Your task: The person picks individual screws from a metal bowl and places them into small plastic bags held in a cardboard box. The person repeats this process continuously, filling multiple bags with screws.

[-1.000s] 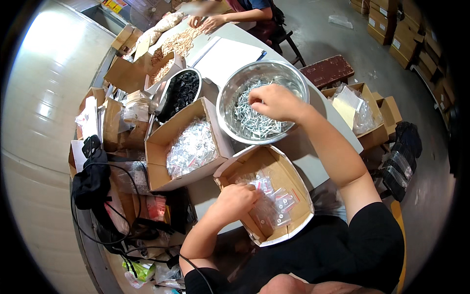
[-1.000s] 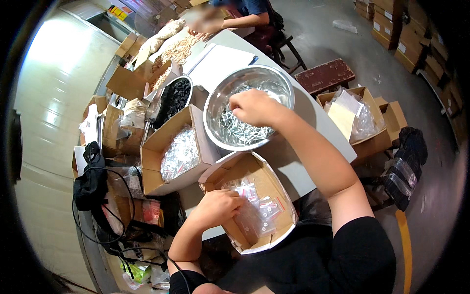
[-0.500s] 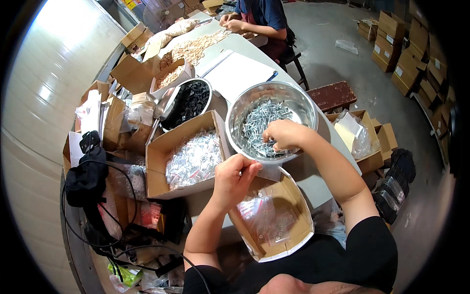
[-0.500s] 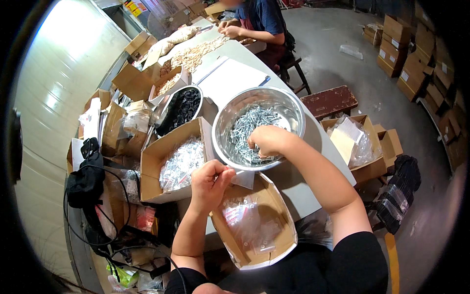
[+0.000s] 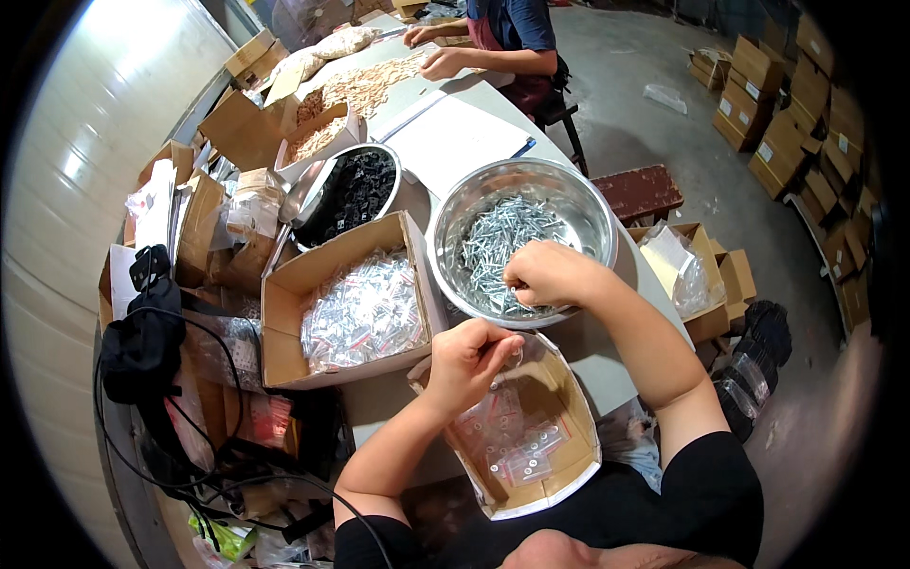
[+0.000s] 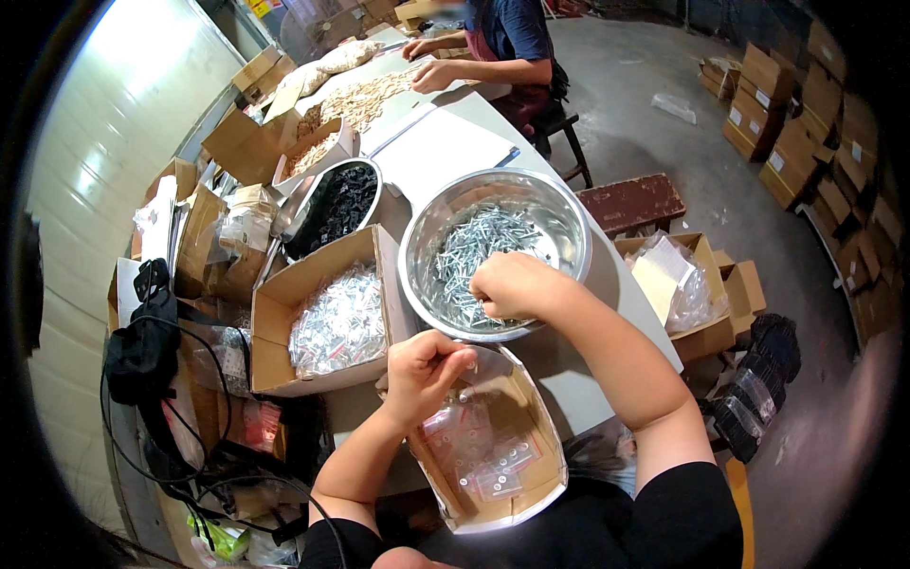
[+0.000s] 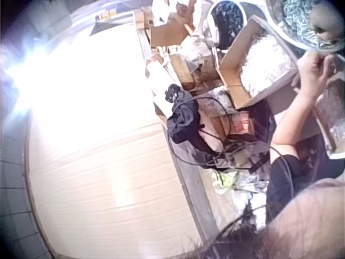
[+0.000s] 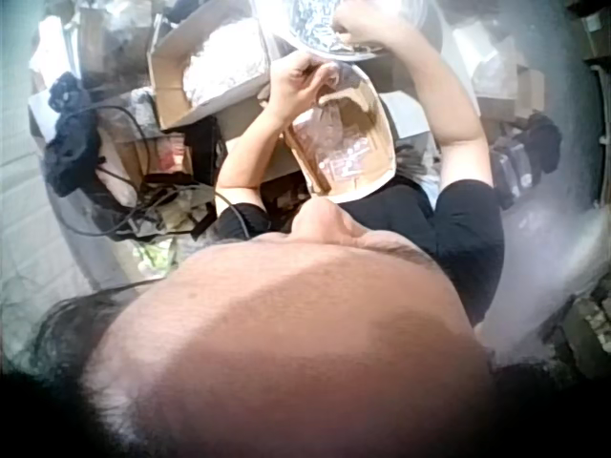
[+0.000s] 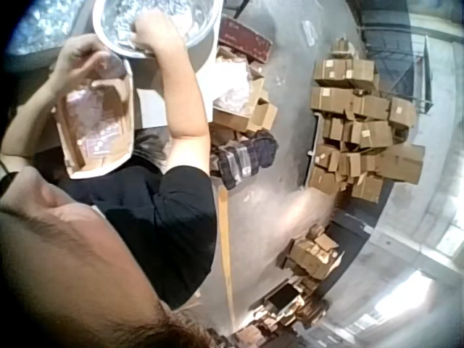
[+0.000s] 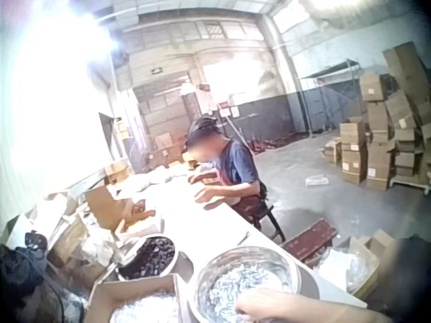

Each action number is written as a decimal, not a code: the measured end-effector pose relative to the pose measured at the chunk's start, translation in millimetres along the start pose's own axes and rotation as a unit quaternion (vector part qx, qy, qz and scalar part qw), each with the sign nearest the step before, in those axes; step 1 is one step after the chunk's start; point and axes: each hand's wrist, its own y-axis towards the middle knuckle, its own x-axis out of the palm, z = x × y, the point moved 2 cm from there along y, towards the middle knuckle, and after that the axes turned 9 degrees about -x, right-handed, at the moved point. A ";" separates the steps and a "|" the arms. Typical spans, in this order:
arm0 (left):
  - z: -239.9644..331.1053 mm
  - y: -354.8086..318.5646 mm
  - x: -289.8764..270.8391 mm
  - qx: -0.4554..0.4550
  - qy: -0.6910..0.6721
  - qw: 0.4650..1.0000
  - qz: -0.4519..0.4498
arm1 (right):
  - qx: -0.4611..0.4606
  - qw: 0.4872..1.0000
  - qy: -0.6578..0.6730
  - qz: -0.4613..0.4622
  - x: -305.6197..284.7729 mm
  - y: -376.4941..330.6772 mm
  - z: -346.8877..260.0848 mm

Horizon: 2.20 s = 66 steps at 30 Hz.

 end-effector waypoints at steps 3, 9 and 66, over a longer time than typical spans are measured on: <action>-1.4 -2.9 -5.4 -0.021 0.024 0.999 -0.006 | 0.024 0.999 0.037 0.025 -9.5 -0.8 -6.2; 2.3 2.6 -9.6 -0.053 -0.062 0.997 -0.006 | -0.018 0.986 0.128 0.105 -19.8 -4.6 -2.2; 0.4 0.3 -47.4 -0.093 -0.237 0.967 -0.012 | -0.003 0.821 0.569 -0.042 -27.9 -14.6 -41.5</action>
